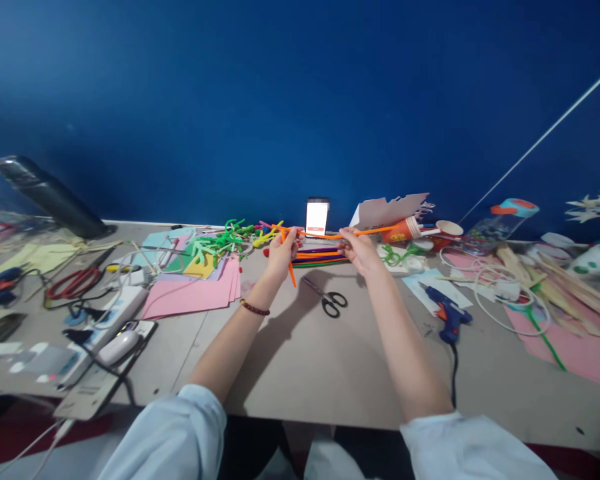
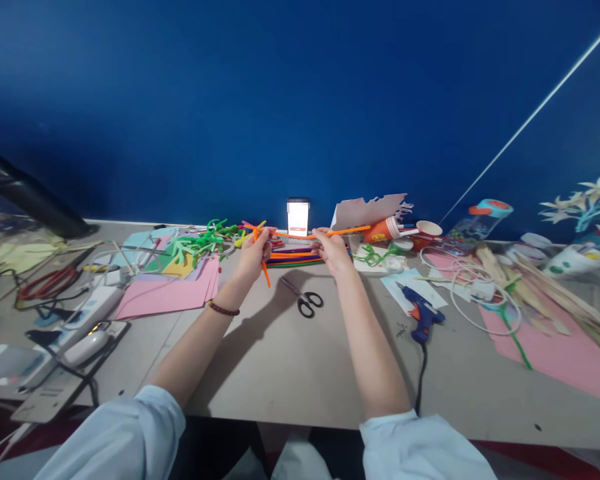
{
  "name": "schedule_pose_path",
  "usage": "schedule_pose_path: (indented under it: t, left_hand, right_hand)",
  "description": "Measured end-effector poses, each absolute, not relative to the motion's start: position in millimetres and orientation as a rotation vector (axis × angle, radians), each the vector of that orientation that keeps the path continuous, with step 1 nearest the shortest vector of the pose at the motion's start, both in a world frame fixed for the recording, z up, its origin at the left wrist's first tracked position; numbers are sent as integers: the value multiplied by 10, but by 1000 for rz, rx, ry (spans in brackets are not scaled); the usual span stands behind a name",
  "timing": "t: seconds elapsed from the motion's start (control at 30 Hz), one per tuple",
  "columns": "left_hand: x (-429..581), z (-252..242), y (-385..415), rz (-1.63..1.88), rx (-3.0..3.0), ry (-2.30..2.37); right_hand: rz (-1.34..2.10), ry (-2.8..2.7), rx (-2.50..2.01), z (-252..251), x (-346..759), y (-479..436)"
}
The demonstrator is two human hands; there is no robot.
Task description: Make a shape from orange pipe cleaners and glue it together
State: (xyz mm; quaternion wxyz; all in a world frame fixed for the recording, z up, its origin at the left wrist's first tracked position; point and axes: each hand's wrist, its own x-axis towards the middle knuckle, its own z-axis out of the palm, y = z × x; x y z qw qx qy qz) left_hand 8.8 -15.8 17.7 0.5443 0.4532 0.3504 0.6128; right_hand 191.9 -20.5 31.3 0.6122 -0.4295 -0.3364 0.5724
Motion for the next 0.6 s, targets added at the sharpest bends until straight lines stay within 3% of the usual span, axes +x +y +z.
schedule_pose_path:
  t: [0.6]
  left_hand:
    - [-187,304,-63,1434,1135,975]
  right_hand:
    - [848,-482,-801,210,2310,5]
